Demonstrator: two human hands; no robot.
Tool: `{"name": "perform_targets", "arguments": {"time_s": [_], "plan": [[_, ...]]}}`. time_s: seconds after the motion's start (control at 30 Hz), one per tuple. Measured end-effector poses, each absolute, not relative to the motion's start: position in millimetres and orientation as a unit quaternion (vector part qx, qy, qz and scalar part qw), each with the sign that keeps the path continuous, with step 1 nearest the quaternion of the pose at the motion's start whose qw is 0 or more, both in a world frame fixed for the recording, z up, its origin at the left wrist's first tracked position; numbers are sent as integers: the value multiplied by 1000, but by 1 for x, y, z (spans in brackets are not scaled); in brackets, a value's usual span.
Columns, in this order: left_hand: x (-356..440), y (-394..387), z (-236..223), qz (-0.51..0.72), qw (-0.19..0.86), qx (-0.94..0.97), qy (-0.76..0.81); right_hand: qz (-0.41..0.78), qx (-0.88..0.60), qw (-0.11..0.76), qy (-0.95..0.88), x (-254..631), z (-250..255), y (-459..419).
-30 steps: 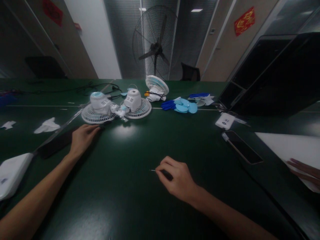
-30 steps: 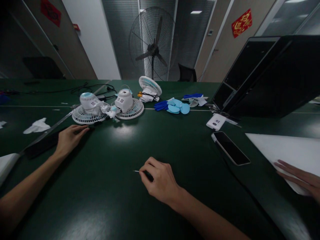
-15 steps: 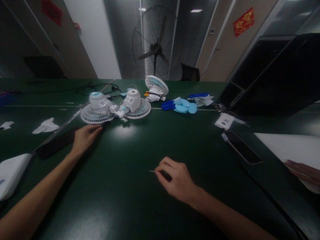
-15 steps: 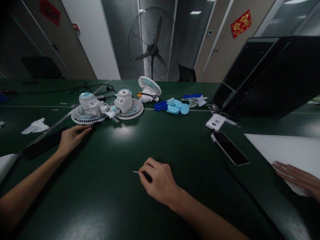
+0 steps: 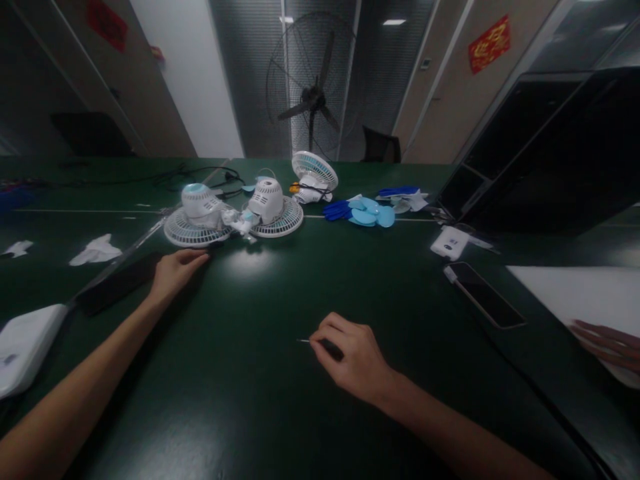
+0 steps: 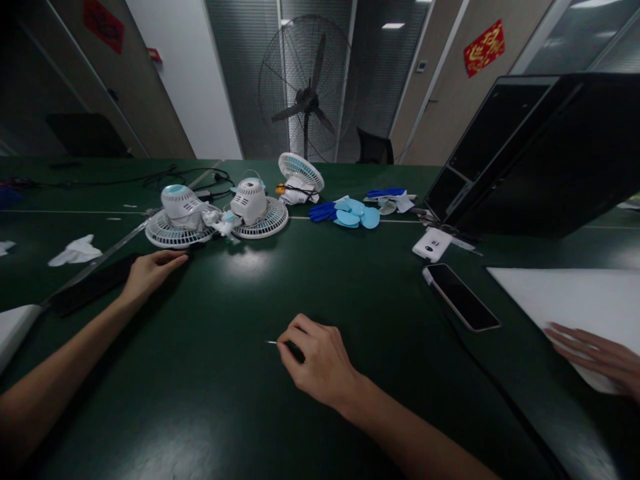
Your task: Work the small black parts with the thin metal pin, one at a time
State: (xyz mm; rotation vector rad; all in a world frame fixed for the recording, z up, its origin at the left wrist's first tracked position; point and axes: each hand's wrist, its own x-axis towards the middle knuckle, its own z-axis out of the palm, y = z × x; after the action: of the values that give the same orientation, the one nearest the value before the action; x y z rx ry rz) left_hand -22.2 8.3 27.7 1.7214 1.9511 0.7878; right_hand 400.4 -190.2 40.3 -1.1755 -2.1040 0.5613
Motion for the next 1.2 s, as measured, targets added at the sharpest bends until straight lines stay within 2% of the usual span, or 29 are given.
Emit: {"name": "perform_targets", "arguments": {"time_s": [0.33,0.5,0.7,1.2], "plan": [[17,-4,32,271,348,672,595,216,-451,322,-804,399,39,-191],[86,-53,37,224,349,803,428,206,-469,340,-788,399,39,-190],[139,-109,32,206,357,860,299,189,-493,342,-777,401,36,-192],[146,-125,30,201,346,877,268,182,-462,319,-807,402,34,-193]]}}
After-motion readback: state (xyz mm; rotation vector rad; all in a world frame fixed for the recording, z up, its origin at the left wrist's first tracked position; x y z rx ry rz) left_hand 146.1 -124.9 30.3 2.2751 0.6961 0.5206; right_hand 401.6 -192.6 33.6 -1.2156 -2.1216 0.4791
